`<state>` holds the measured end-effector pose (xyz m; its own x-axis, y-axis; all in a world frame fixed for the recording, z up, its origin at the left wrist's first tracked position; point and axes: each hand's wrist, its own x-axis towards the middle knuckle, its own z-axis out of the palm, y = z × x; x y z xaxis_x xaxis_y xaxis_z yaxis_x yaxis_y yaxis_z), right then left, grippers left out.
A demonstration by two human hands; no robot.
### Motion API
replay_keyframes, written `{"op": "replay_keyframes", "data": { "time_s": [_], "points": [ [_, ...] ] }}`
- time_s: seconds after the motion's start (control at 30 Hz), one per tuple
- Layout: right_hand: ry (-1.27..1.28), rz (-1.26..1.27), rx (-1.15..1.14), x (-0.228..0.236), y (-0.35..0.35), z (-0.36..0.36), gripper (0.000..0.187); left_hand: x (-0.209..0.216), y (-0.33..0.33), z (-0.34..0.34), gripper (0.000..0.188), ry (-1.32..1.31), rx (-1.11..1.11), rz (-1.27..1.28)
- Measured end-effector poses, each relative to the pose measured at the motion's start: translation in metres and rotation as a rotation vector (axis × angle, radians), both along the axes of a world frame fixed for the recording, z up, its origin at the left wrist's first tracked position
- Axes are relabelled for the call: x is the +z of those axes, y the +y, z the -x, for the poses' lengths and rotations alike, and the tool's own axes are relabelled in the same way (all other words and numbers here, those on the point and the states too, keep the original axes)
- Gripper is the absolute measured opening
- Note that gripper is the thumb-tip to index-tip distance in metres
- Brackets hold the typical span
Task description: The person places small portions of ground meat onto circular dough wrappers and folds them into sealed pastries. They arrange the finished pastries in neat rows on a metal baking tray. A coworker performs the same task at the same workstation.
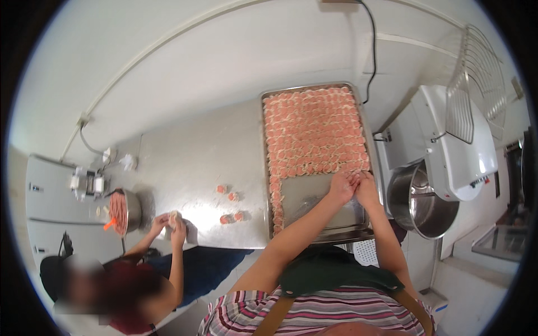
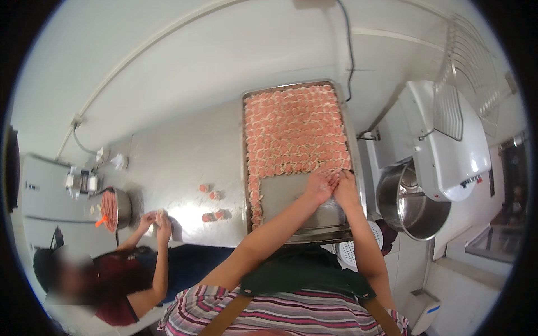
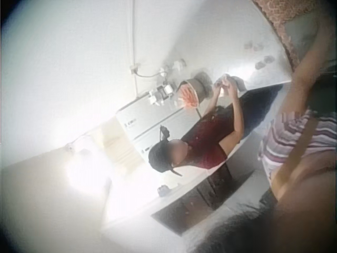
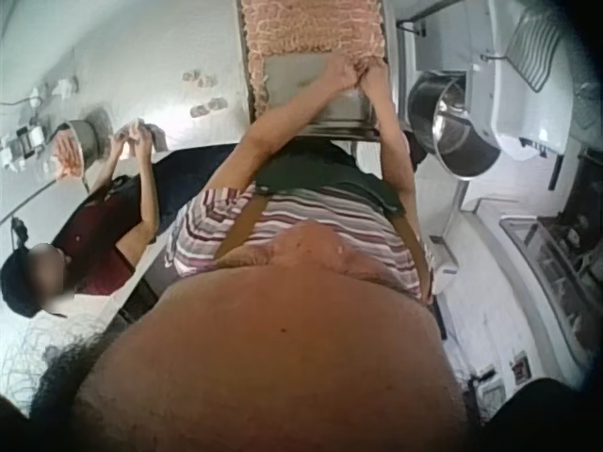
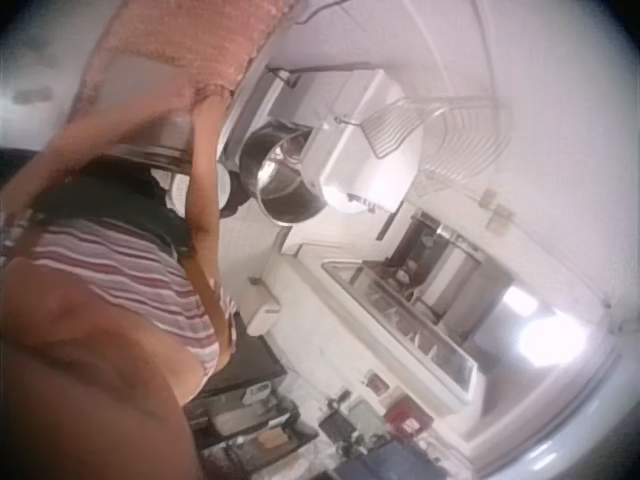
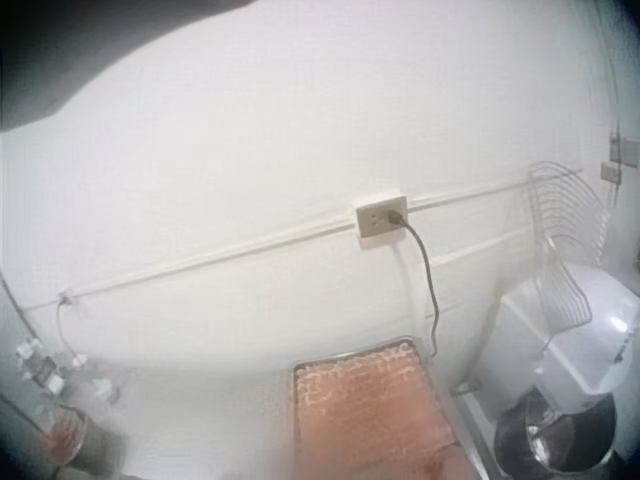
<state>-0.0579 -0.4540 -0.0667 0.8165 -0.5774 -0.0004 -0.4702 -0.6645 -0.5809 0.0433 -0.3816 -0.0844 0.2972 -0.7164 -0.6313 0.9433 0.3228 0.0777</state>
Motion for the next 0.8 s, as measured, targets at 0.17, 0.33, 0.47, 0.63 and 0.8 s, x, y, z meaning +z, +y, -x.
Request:
{"op": "replay_keyframes", "data": {
  "time_s": [0.17, 0.33, 0.47, 0.63, 0.8],
  "points": [
    [0.251, -0.088, 0.151, 0.045, 0.018, 0.000, 0.030, 0.037, 0.075, 0.013, 0.028, -0.262, -0.178, 0.060],
    [0.221, -0.260, 0.583, 0.068, 0.075, -0.017, 0.033, 0.081, 0.210, 0.026, 0.032, -0.502, 0.073, -0.116],
    [0.153, -0.295, 0.861, 0.084, 0.137, -0.054, 0.033, 0.089, 0.305, 0.035, 0.023, -0.517, 0.381, -0.342],
    [0.109, -0.260, 1.003, 0.085, 0.225, -0.112, 0.036, 0.074, 0.377, 0.042, 0.020, -0.440, 0.593, -0.504],
    [0.038, -0.024, 1.027, 0.031, 0.314, -0.155, 0.039, 0.065, 0.417, 0.043, 0.021, -0.449, 0.573, -0.482]
  ]
}}
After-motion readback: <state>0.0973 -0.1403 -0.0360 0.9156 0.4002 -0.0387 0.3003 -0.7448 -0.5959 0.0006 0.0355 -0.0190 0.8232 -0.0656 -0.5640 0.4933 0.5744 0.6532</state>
